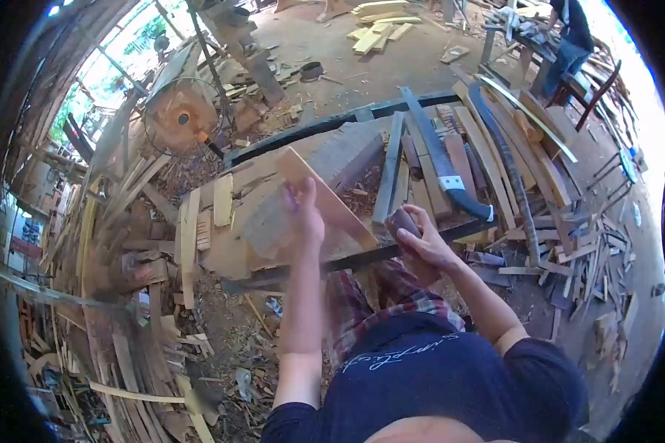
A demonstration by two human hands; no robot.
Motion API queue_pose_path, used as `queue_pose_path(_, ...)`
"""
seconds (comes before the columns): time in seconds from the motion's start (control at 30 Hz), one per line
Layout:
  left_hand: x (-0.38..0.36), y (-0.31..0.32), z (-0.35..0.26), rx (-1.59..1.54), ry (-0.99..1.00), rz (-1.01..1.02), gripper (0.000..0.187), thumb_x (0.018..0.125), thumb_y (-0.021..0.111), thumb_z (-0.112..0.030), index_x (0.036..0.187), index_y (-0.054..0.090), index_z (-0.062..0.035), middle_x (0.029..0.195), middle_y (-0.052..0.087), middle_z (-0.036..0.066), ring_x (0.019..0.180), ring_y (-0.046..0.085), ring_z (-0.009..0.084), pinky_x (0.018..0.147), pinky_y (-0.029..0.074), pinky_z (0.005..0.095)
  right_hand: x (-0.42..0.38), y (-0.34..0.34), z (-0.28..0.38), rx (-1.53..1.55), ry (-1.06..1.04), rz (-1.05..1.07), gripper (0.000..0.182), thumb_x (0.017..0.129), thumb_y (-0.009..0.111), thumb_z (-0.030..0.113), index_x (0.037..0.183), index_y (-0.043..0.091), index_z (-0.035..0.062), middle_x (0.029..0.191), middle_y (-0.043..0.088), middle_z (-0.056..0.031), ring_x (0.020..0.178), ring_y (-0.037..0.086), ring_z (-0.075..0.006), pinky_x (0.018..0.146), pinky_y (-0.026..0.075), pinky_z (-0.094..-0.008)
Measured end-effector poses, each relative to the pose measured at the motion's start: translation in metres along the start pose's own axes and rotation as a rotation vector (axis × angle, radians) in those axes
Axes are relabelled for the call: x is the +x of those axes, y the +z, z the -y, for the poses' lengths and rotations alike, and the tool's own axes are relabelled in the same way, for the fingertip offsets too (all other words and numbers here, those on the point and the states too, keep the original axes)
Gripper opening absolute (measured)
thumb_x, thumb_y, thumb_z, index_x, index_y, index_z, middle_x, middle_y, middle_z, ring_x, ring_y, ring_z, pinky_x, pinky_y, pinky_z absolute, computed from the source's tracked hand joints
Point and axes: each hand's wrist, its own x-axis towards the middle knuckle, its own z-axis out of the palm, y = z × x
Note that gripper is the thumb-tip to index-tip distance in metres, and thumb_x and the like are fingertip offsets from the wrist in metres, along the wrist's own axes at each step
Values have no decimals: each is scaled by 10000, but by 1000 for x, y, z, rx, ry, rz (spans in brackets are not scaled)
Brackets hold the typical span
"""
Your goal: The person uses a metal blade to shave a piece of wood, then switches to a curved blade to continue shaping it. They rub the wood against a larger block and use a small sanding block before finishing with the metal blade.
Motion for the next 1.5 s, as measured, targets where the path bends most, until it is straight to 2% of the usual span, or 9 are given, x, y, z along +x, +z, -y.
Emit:
queue_pose_path(0.27,13,39,-69,508,342,291,208,957,612,-227,1070,546,-64,897,565,-21,805,524,83,719,431,232,34,16,8,-160,-221,-251,858,842,710,420,1464,184,149,1361,456,-253,1201,524,-413,984,425,-437)
queue_pose_path(0.5,26,47,-98,1200,407,373,333,1030,438,-324,885,535,-40,676,500,59,616,454,145,560,375,328,77,58,111,-187,-445,-241,750,813,739,399,1390,356,109,1171,602,-223,1055,621,-387,867,498,-417)
queue_pose_path(0.57,32,47,-89,1100,468,383,352,1033,423,-326,860,520,-36,671,493,70,608,448,161,561,376,334,94,69,135,-23,-714,-348,679,796,754,399,1317,446,91,1071,644,-195,973,651,-372,812,515,-410)
queue_pose_path(0.7,45,43,-62,921,698,179,391,1042,404,-293,768,473,-22,638,415,31,607,373,100,549,334,290,105,91,92,-90,-724,-319,650,791,759,378,1288,462,83,1070,637,-197,951,650,-372,804,514,-410)
queue_pose_path(0.77,49,32,-67,904,602,152,383,1040,403,-271,759,462,-18,642,411,28,611,382,103,550,334,297,100,96,39,-171,-608,-325,590,806,744,345,1256,475,75,1045,629,-207,910,652,-370,764,511,-415)
queue_pose_path(0.9,43,30,-63,891,632,212,385,1039,404,-272,753,446,-18,650,397,24,617,371,100,547,329,300,97,91,56,-180,-383,-260,567,823,723,337,1259,474,73,1045,627,-204,912,646,-368,764,508,-422)
queue_pose_path(1.1,32,34,-64,886,648,223,333,1018,452,-199,741,468,-15,599,412,37,556,389,113,507,334,295,95,86,118,-23,-604,-248,578,838,697,383,1260,468,61,1009,655,-198,938,644,-392,826,505,-438)
queue_pose_path(1.3,43,20,-65,884,740,170,327,1015,454,-179,737,476,-8,597,402,55,548,373,116,504,328,303,93,85,27,-137,-121,-143,610,848,681,399,1297,442,63,1021,648,-237,948,641,-419,816,509,-436)
queue_pose_path(1.5,32,39,-67,835,637,299,330,1009,461,-176,722,457,-14,589,396,39,550,377,115,506,338,317,96,81,134,-57,-572,-201,707,859,653,429,1393,369,62,1054,647,-238,990,632,-421,839,510,-437)
